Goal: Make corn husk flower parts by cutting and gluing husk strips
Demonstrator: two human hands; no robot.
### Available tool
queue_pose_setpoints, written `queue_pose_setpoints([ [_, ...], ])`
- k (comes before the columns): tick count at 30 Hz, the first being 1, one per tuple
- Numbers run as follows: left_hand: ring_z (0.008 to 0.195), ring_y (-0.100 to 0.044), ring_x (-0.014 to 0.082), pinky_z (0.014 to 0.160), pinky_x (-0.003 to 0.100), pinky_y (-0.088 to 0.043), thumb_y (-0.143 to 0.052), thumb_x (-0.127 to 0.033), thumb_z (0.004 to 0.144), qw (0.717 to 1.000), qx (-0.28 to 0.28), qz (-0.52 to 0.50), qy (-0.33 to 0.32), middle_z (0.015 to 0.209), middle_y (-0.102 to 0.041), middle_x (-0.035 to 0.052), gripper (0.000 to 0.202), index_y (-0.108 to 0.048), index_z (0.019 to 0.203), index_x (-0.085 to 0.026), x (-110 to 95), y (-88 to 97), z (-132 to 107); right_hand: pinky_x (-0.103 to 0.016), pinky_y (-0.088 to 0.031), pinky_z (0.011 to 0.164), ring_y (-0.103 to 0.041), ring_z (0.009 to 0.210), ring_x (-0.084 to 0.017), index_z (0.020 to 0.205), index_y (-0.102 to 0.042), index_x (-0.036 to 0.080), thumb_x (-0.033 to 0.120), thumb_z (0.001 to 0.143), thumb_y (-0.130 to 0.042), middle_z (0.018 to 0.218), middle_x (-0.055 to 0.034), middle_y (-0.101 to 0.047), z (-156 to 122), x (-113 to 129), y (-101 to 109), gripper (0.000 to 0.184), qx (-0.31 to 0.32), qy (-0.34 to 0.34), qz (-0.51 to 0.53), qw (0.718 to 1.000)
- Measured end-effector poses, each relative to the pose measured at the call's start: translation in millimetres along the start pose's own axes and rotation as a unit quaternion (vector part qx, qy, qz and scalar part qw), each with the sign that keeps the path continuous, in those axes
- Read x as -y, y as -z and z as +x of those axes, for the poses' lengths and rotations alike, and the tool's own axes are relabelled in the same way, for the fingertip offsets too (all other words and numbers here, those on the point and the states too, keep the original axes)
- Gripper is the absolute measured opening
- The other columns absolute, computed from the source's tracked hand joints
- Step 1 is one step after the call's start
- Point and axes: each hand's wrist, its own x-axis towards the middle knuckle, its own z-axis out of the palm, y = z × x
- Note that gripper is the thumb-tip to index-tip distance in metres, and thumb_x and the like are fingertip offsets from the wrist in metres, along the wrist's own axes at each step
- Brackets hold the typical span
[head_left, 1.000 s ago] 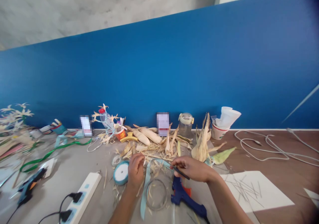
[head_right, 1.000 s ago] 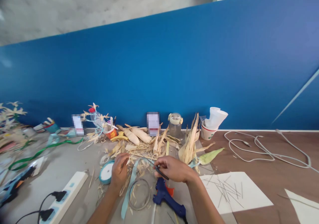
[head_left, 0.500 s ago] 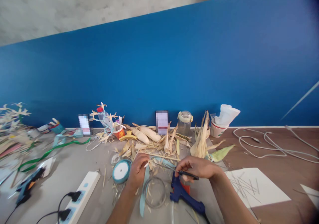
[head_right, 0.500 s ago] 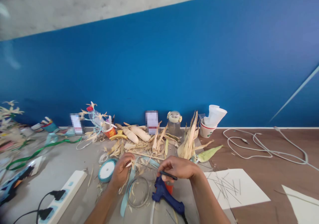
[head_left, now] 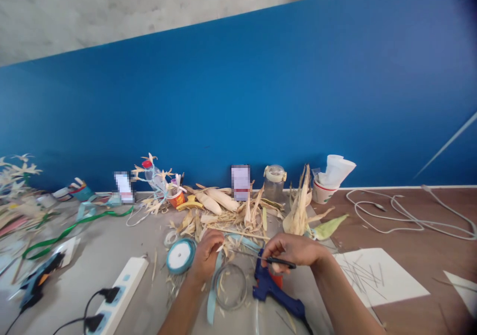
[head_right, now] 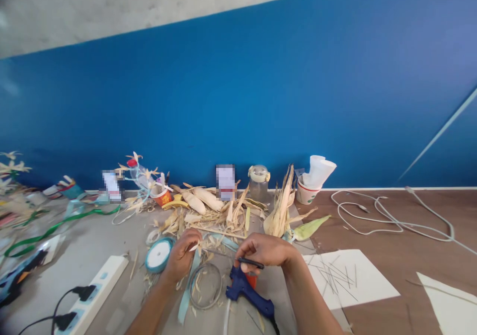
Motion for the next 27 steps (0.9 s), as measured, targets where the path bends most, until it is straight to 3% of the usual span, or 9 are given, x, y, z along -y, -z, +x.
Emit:
queue_pose_setpoints([
  [6,0.077,-0.061,0.0185,0.07,0.035,-0.051,-0.047,-0.011,0.085,1.0,0.001,0.01,-0.025,0.077,-0.066,0.005,0.019,-0.062,0.082,-0.021,-2,-0.3,2,-0.018,-0.033,0.048,-0.043,0.045,-0.006,0.087,-0.071,0.012,0.038,0.065,-0.071,0.051,0.0043,-0.055,-1,0,0,0.034,-0.001,-0.009,-0.003,1.0],
  [16,0.078,-0.061,0.0181,0.072,0.034,-0.051,-0.048,-0.01,0.086,0.999,0.009,0.021,-0.036,0.078,-0.067,0.005,0.019,-0.063,0.083,-0.021,-4,-0.4,3,-0.017,-0.029,0.046,-0.041,0.046,-0.006,0.082,-0.071,0.013,0.022,0.066,-0.061,0.049,0.0052,-0.053,-3,1,-1,0.021,-0.019,-0.025,-0.052,0.998],
  [27,0.078,-0.061,0.0189,0.072,0.036,-0.051,-0.049,-0.013,0.086,0.999,0.005,0.039,-0.025,0.076,-0.067,0.0051,0.018,-0.065,0.082,-0.02,0,-1.9,-1,-0.018,-0.032,0.047,-0.043,0.048,-0.007,0.086,-0.071,0.015,0.03,0.068,-0.065,0.057,0.0033,-0.057,-8,10,-1,0.024,-0.02,-0.043,-0.122,0.991],
])
